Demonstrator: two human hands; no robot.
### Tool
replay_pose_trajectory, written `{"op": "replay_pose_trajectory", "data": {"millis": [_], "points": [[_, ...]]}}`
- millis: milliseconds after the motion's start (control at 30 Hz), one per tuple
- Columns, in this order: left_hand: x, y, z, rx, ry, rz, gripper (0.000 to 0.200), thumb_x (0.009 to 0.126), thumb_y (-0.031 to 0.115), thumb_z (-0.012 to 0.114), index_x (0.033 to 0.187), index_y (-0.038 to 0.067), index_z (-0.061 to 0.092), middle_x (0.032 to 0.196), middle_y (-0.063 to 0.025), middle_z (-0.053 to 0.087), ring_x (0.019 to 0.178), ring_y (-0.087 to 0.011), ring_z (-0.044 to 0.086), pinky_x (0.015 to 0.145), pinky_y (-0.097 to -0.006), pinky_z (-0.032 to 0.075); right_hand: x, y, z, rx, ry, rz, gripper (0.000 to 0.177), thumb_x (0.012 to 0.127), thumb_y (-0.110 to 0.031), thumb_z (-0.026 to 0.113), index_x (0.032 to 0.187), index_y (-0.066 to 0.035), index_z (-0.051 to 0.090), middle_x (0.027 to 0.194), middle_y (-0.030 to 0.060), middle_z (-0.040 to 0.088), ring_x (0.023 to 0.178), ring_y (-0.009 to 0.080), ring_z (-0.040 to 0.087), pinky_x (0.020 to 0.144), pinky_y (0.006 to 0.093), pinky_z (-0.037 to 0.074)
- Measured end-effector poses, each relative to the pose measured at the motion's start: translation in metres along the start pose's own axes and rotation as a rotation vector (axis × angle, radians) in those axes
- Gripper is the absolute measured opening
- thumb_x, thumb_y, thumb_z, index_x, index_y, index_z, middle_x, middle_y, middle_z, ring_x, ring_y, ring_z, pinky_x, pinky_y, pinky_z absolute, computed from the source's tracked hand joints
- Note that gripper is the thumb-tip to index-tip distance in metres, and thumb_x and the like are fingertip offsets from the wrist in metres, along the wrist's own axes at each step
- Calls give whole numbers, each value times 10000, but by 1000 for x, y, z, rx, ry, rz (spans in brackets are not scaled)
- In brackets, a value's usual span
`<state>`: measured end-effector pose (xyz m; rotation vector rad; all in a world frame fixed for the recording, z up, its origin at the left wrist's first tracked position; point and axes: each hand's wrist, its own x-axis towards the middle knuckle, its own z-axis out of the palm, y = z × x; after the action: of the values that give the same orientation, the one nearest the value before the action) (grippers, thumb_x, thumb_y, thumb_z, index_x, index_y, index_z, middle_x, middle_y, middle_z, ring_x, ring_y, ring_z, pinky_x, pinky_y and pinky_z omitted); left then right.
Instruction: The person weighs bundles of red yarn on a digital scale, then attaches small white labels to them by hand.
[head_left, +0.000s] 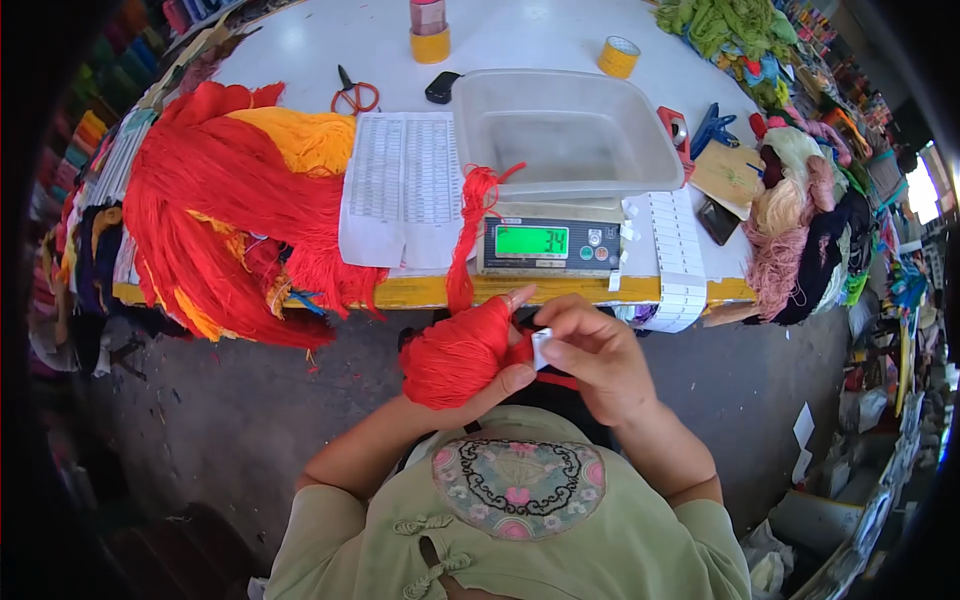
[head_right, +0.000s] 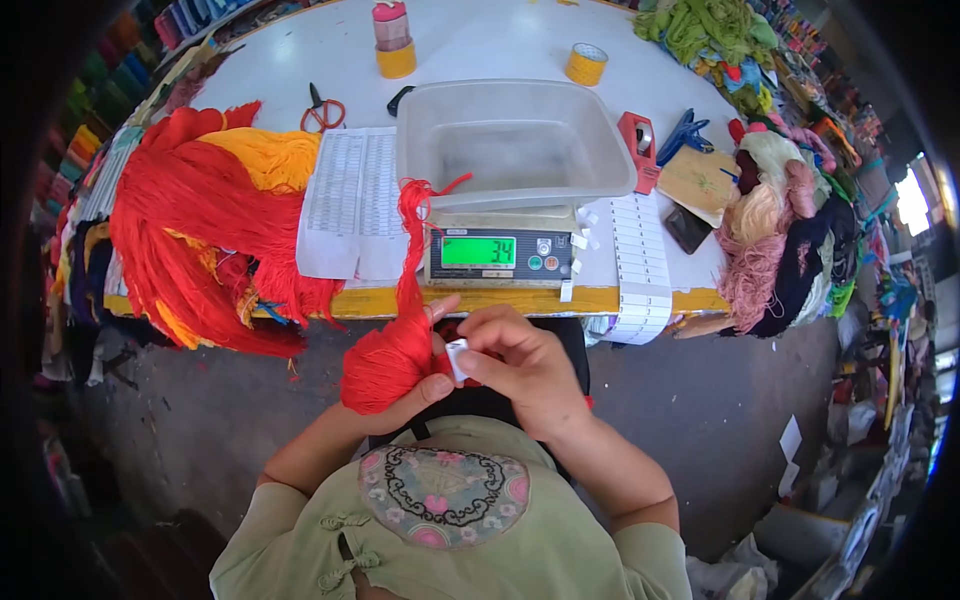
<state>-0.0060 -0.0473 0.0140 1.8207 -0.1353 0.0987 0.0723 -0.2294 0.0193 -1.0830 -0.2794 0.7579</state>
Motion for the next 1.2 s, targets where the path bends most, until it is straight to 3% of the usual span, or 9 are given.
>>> {"op": "replay_pose_trajectory", "data": {"millis": [167,267,300,467,567,667,800,1000,1200], "points": [[-11,-10,-6,168,130,62,638,812,80,684,1384,-14,419,1015,-144,654,959,-276,653,837,-374,509,25,20,6,-472,-159,-200,161,915,-52,637,1061,-14,582,1003,37,547,860,84,562,737,222,470],[-15,-7,-11,442,155,150,628,792,77,688,1366,12,444,1018,-151,657,930,-307,659,773,-383,525,29,21,9,-473,-246,7,259,944,-69,599,1180,-26,502,843,13,569,762,68,558,707,228,463],[-17,-11,-10,500,190,169,564,792,86,686,1314,24,483,998,-145,658,893,-313,659,742,-390,523,29,14,12,-558,-267,24,281,958,-68,571,1217,-36,468,717,5,562,674,54,534,671,228,448],[-14,-16,-15,614,119,137,210,814,173,668,985,64,611,851,-122,642,706,-331,637,599,-420,493,26,5,11,-786,-212,-132,255,922,-20,597,1154,-37,493,726,32,571,626,67,527,629,220,432],[-11,-17,-23,516,111,243,218,900,274,610,819,71,601,696,-67,587,590,-236,587,524,-363,455,28,6,4,-805,-321,-294,255,864,15,646,1081,-41,525,729,33,569,625,85,539,588,225,421],[-16,-21,-27,-155,-247,-333,370,967,383,530,760,83,591,602,3,505,526,-121,500,480,-282,400,32,0,6,-805,-454,-395,194,800,45,684,935,-38,572,740,48,573,655,117,566,557,239,417],[-17,-21,-31,-443,-377,-491,400,994,382,486,742,90,595,574,31,462,508,-67,443,468,-245,363,35,7,4,-828,-475,-489,158,795,21,716,857,-38,583,742,58,605,613,129,569,552,234,426],[-14,-15,-24,175,140,279,140,919,164,609,819,73,645,619,-8,604,490,-84,577,478,-257,443,25,34,1,-783,-169,-588,327,787,12,747,1042,-47,550,735,48,634,571,101,558,536,224,424],[-16,-36,-10,32,282,195,114,857,97,688,959,68,644,797,-48,682,611,-179,641,608,-299,513,15,31,2,-770,-169,-364,459,788,66,708,1191,-35,511,725,12,586,639,63,526,580,206,406]]}}
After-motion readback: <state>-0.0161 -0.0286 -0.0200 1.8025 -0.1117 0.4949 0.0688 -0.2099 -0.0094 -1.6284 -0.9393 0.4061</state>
